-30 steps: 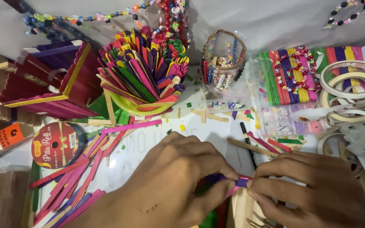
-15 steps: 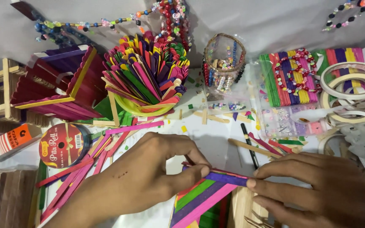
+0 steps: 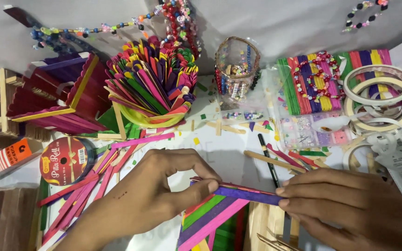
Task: Decorating the roof of a miniature house by gluing colorful popsicle sticks in a pattern.
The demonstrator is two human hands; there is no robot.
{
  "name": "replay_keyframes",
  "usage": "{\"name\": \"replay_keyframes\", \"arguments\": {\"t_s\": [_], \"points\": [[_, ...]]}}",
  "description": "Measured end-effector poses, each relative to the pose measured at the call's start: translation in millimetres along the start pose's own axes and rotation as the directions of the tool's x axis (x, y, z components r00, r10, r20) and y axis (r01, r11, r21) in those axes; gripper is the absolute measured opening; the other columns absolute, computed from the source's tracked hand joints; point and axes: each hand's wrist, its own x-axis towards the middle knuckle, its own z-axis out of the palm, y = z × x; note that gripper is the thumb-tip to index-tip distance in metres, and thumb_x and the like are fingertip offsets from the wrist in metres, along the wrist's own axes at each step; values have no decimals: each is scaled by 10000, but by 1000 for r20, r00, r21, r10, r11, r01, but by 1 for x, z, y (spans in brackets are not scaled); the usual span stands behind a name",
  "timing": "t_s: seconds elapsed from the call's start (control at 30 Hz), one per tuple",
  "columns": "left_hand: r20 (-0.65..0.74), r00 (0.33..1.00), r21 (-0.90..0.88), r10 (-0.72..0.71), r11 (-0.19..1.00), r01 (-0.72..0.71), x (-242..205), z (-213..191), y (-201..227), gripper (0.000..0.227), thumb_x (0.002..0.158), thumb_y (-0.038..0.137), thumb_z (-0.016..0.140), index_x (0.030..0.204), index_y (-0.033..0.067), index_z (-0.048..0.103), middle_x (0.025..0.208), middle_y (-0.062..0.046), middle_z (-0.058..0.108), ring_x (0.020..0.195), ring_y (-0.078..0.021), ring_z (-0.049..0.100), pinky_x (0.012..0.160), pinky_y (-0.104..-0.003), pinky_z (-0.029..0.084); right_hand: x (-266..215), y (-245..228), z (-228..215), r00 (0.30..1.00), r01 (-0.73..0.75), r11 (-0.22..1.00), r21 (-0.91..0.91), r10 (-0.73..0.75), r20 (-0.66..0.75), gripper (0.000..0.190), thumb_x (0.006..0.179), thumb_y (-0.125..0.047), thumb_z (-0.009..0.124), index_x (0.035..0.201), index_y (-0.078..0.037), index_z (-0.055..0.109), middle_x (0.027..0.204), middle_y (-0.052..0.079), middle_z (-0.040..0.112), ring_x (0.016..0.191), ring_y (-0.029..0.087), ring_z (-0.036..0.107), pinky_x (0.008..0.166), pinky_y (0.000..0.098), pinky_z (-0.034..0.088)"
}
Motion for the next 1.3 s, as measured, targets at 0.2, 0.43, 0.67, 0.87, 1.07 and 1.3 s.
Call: {"name": "replay_keyframes", "arguments": {"t_s": [0.2,0.43,0.67,0.87,1.07,1.3], "points": [[-12,999,-32,31,999,-32,0,2,-2,144,912,259,702,884,146,787,842,43,824,757,-74,715,717,-250,527,6,-4,-7,1000,18,998,66,-19,8,198,911,-232,677,1085,-183,758,1167,5,799,1106,248,741,894,397,614],[-60,998,-93,-5,996,0,-2,12,-9,92,888,210,729,863,138,780,816,49,809,743,-52,669,667,-237,506,14,-12,-6,998,-38,997,64,41,-48,217,857,-203,735,1073,-196,759,1106,-66,822,1055,182,766,885,340,617],[-64,982,-87,179,979,-184,-2,12,-1,156,885,71,627,1000,118,721,943,-1,755,844,-124,683,782,-269,532,10,-11,-4,999,-37,999,-39,36,-13,213,888,-261,710,1087,-203,762,1126,-54,799,1100,202,726,836,368,599],[37,849,382,527,778,-499,-6,16,2,203,1008,135,537,1142,184,683,1140,-13,699,1019,-221,668,893,-392,394,3,-7,1,999,-18,996,-85,20,26,234,915,-271,672,1117,-182,747,1151,-45,785,1101,210,713,848,375,582],[41,803,553,595,655,-514,-4,17,7,119,1038,205,597,1080,207,709,1047,35,700,938,-219,606,857,-399,374,4,-8,4,999,-43,995,-91,44,7,244,892,-269,688,1108,-176,754,1119,-59,797,1062,181,718,852,352,577],[-9,779,586,627,635,-504,-4,21,4,138,1055,244,598,1018,224,729,1027,62,700,948,-187,625,863,-393,399,-4,1,4,994,89,988,-125,-80,72,290,920,-278,670,1191,-184,705,1235,-13,746,1155,247,684,885,364,589]]}}
